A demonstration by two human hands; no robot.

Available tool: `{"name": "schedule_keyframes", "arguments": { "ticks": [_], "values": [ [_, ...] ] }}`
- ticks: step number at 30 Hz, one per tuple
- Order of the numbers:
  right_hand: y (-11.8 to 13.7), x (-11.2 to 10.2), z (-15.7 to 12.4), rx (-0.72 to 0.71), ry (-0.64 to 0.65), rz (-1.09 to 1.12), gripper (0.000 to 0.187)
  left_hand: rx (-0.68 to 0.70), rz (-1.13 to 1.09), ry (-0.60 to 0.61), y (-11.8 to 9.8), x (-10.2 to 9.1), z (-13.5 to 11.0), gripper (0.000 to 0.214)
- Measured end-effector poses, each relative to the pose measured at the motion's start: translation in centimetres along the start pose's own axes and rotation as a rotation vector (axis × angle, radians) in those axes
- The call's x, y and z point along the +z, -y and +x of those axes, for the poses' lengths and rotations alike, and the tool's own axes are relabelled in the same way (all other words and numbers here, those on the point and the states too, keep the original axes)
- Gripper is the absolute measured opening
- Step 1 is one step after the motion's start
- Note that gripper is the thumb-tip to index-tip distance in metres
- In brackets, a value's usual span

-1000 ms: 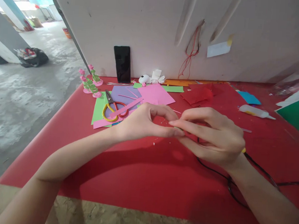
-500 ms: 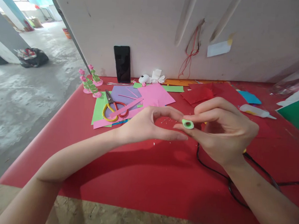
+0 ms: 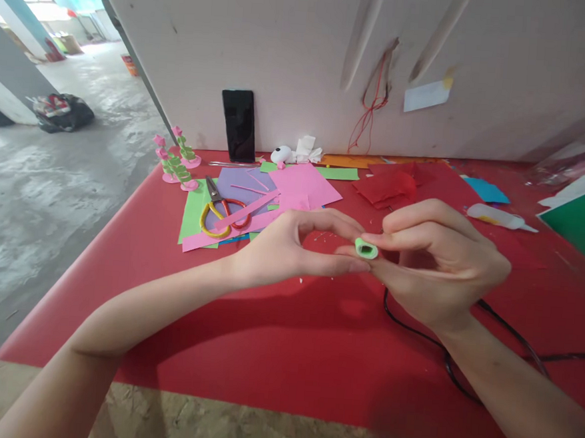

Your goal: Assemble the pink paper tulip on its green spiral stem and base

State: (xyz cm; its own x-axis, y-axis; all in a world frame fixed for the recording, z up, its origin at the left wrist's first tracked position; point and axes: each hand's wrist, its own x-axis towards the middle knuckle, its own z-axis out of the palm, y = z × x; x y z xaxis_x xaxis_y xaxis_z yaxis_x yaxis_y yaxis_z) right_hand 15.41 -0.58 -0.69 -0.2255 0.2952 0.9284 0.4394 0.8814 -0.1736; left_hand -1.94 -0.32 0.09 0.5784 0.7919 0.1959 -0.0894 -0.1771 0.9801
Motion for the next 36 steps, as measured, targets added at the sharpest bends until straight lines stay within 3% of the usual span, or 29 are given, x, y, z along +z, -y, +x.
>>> {"name": "schedule_keyframes", "arguments": {
  "ticks": [18, 26, 30, 36],
  "values": [
    [-0.3, -0.2, 0.0, -0.035, 0.05, 0.031, 0.02, 0.009, -0.018, -0.013, 0.1, -0.1, -0.1, 0.01],
    [-1.1, -0.5, 0.6, 0.015, 0.141, 0.198, 0.022, 0.021, -0.191, 0.03, 0.7, -0.7, 0.3, 0.012],
    [-0.9, -0.5, 0.6, -0.009, 0.188, 0.133, 0.021, 0.04, -0.227, 0.026, 1.3, -0.8, 0.6, 0.011],
    [-0.8, -0.4, 0.5, -0.088, 0.159, 0.055, 0.019, 0.028, -0.222, 0.003, 1.5, -0.8, 0.6, 0.011]
  ]
}}
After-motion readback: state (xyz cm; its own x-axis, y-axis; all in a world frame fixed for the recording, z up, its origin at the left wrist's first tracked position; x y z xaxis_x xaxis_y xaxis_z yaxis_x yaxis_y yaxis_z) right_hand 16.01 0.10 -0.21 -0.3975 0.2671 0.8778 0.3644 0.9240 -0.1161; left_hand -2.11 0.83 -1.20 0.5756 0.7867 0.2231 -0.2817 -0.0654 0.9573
